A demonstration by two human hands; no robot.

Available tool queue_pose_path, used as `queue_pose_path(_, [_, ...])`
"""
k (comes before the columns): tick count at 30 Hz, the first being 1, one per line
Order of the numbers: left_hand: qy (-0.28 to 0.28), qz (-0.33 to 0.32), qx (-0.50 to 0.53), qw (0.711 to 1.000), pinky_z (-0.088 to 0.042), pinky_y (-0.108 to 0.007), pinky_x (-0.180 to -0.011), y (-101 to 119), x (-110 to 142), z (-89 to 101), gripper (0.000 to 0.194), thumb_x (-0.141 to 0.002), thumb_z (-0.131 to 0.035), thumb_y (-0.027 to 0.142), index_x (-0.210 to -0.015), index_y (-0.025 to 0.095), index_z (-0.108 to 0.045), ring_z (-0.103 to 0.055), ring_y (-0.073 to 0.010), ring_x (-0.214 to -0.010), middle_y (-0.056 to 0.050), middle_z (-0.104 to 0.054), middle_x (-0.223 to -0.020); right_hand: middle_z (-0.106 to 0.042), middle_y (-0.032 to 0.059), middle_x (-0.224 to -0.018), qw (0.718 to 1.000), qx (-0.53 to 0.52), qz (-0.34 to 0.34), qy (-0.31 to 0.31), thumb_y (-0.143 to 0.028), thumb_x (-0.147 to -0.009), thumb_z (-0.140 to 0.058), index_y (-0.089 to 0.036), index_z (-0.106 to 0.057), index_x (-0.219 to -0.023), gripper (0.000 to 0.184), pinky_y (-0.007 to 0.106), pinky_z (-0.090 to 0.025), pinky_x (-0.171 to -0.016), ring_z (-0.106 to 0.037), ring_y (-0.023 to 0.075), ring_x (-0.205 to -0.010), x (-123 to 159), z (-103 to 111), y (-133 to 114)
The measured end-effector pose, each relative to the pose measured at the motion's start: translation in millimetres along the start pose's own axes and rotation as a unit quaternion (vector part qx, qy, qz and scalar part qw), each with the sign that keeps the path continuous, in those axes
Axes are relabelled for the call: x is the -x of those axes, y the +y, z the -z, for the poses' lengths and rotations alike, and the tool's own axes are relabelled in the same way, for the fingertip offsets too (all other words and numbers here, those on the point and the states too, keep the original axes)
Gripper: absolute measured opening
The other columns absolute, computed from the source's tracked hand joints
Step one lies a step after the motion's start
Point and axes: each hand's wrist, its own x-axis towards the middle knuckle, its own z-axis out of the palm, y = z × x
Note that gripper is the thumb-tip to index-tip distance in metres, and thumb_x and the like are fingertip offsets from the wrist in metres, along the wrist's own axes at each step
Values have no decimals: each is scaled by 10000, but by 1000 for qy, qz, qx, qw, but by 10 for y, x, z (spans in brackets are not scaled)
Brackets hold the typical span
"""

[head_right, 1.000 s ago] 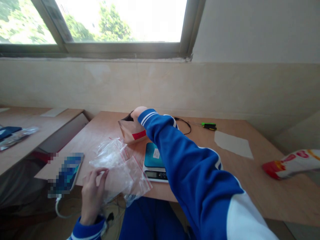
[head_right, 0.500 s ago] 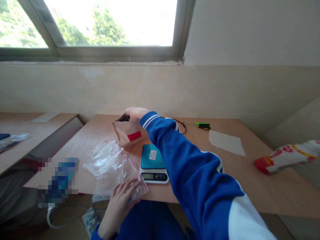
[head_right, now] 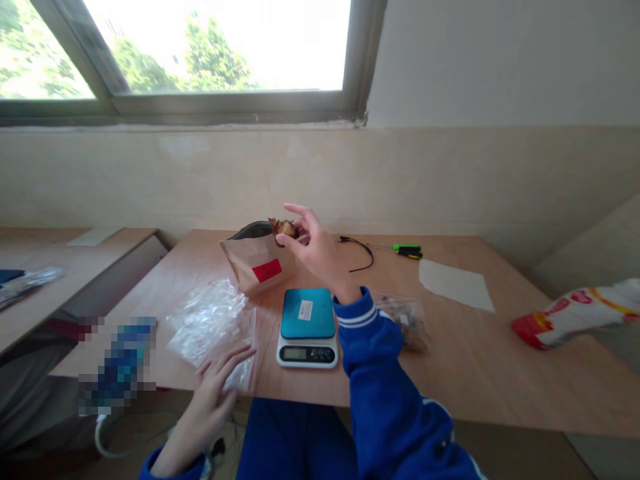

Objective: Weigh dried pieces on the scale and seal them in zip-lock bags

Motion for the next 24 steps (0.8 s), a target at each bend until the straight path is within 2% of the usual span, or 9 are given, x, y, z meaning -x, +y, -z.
queue_pose_path(2, [27, 16, 130, 991, -337, -484, -1067, 273, -129, -95, 429, -868, -460, 234, -1285, 282, -551, -503, -264, -1244, -72, -568, -1340, -571, -3, -882, 998, -46, -42, 15, -317, -835, -654, -254, -464, -1339, 542, 238, -471, -641, -538, 114, -721, 346, -26, -1])
queue_pose_path(3, [49, 36, 208, 976, -398, -446, -1023, 403, -217, -155, 394, -902, -450, 308, -1282, 264, -542, -546, -251, -1190, -85, -570, -1332, -570, 3, -900, 996, -63, -63, 8, -332, -852, -632, -252, -474, -1324, 504, 236, -468, -635, -541, 112, -723, 527, -53, 7])
queue_pose_path(5, [66, 68, 328, 940, -464, -390, -950, 622, -418, -291, 438, -919, -446, 431, -1314, 249, -496, -599, -225, -1098, -97, -551, -1345, -586, 22, -965, 991, -84, -106, -9, -346, -886, -582, -249, -474, -1322, 460, 248, -480, -682, -567, 124, -788, 875, -120, 47])
queue_pose_path(8, [82, 114, 436, 889, -528, -313, -732, 828, -700, -483, 543, -888, -427, 585, -1249, 195, -541, -642, -193, -894, -119, -609, -1223, -585, 36, -960, 983, -79, -168, -14, -325, -906, -534, -226, -461, -1320, 433, 286, -487, -760, -582, 148, -845, 1288, -212, 167])
queue_pose_path(11, [81, 114, 446, 884, -444, -225, -523, 912, -864, -621, 514, -835, -501, 618, -1011, 153, -634, -582, -135, -679, -77, -659, -944, -590, 47, -960, 977, -75, -199, -8, -325, -898, -524, -209, -466, -1293, 415, 298, -482, -751, -579, 158, -835, 1510, -246, 310])
queue_pose_path(14, [104, 105, 433, 889, -385, -200, -501, 923, -918, -731, 431, -810, -569, 585, -759, 157, -586, -479, -93, -556, 10, -549, -651, -594, 30, -893, 973, -104, -208, 1, -357, -901, -517, -211, -472, -1263, 393, 288, -471, -725, -574, 152, -789, 1568, -232, 393])
queue_pose_path(18, [122, 96, 417, 895, -388, -202, -545, 903, -933, -846, 388, -804, -602, 544, -727, 166, -551, -474, -97, -587, 20, -520, -639, -522, -18, -734, 962, -135, -234, 46, -424, -897, -520, -244, -519, -1169, 327, 255, -436, -572, -520, 132, -617, 1548, -204, 387])
queue_pose_path(22, [139, 106, 411, 895, -376, -207, -523, 877, -940, -877, 393, -825, -563, 558, -760, 170, -570, -470, -104, -578, 12, -527, -655, -616, 37, -926, 952, -135, -256, 98, -493, -910, -463, -280, -579, -1091, 303, 285, -492, -626, -604, 177, -773, 1547, -212, 381])
queue_pose_path(24, [159, 110, 397, 897, -393, -210, -544, 863, -945, -878, 391, -832, -558, 552, -754, 169, -576, -490, -111, -605, 4, -543, -673, -627, 39, -909, 947, -144, -269, 98, -522, -891, -478, -281, -586, -1056, 311, 291, -491, -569, -616, 193, -763, 1553, -232, 412])
